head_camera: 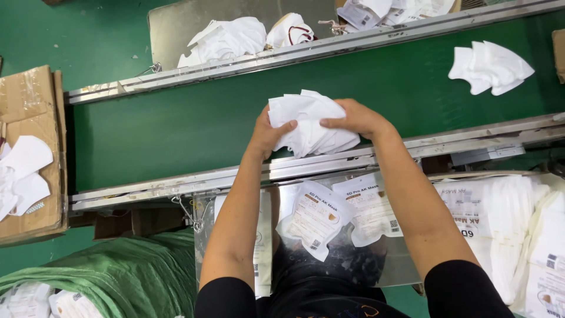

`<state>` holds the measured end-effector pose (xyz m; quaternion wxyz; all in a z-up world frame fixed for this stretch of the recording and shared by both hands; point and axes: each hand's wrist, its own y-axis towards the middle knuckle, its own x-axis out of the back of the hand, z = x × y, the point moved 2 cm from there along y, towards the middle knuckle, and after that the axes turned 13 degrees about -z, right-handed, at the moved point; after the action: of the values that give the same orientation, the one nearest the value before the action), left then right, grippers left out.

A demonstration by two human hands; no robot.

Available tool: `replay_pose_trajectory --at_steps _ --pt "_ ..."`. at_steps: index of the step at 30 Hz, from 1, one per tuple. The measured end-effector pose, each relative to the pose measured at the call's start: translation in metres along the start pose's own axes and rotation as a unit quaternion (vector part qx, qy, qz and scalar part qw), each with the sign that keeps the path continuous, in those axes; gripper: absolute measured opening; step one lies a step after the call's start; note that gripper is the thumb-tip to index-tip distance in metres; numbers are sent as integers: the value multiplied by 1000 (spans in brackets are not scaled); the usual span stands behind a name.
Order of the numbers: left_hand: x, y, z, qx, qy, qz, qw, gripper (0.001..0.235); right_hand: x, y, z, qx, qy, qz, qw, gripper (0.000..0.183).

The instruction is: Packing stacks of face masks into individual plastic pouches at a manufacturing facility.

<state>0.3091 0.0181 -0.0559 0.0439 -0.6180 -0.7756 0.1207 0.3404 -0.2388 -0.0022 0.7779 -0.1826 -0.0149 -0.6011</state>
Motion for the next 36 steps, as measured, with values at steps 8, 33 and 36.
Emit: replay_pose_trajectory --at_steps 8,33,36 --pt "12 -4 11 92 -66 15 993 62 10 -12 -54 -39 233 41 971 43" --pt "-77 20 12 95 -3 -75 993 56 151 8 -79 212 -499 -444 714 97" --pt "-88 9 -9 100 -6 -89 991 54 128 8 -54 189 -463 -381 777 54"
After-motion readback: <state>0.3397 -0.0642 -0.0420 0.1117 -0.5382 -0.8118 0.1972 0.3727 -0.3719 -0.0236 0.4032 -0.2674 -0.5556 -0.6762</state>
